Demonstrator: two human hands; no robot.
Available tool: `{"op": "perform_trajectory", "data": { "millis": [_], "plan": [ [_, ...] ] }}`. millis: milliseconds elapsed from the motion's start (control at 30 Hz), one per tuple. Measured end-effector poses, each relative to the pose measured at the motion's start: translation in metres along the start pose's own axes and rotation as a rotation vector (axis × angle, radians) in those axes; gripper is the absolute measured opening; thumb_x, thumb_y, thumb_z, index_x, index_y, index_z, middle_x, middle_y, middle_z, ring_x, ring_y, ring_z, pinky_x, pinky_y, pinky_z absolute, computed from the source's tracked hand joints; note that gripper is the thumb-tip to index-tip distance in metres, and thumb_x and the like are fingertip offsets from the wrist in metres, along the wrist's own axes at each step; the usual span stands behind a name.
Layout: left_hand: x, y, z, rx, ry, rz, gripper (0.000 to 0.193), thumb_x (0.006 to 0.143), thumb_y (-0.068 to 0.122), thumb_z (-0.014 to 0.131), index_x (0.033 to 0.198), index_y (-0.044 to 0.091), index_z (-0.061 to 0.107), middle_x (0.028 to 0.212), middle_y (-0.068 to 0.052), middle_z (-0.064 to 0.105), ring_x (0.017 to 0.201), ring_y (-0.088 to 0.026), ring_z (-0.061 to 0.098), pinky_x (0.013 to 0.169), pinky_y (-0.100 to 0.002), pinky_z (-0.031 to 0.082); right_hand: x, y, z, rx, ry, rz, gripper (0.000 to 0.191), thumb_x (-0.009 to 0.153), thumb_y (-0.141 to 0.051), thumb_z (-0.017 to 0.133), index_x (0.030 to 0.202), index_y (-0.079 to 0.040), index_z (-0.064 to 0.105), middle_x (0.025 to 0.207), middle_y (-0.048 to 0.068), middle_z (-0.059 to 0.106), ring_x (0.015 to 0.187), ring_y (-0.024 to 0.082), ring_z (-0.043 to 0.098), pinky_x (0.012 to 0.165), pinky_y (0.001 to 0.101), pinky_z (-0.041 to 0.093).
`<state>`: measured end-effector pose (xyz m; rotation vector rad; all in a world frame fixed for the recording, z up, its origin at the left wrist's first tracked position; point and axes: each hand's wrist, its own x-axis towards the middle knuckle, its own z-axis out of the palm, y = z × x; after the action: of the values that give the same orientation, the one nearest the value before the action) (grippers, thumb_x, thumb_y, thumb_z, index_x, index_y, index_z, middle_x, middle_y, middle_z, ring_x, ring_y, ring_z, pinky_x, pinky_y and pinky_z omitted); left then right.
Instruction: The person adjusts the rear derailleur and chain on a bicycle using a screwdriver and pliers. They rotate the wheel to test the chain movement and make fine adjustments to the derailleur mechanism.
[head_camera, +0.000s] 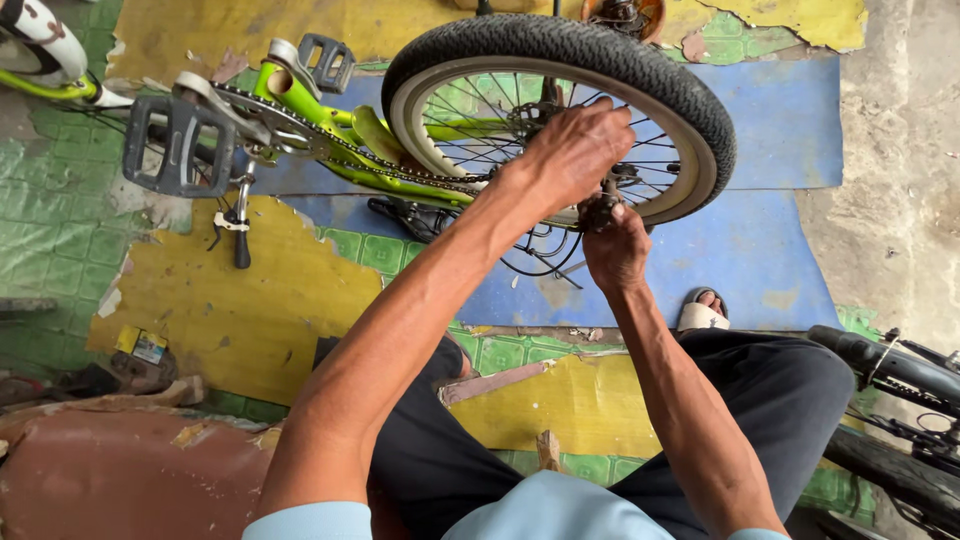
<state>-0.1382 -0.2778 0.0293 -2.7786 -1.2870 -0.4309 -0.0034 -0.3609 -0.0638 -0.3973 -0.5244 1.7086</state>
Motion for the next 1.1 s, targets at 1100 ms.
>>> {"op": "perform_trajectory", "data": {
  "millis": [1100],
  "plan": [
    [-0.032,0.005,-0.001,0.214,-0.086,0.103,0.007,0.081,0.011,0.070,0.087,0.013,0.074,0.107,-0.008,0.068,0.112,-0.026,0.059,0.092,-0.044,0.052,0.006,-0.019,-0.008,-1.348,-0.066,0.051,0.056,0.117,-0.047,0.040,0.111,0.005,0.059,0.093,0.014,0.058,0.086,0.019,0.047,0.080,0.0399,0.046]
  ]
}}
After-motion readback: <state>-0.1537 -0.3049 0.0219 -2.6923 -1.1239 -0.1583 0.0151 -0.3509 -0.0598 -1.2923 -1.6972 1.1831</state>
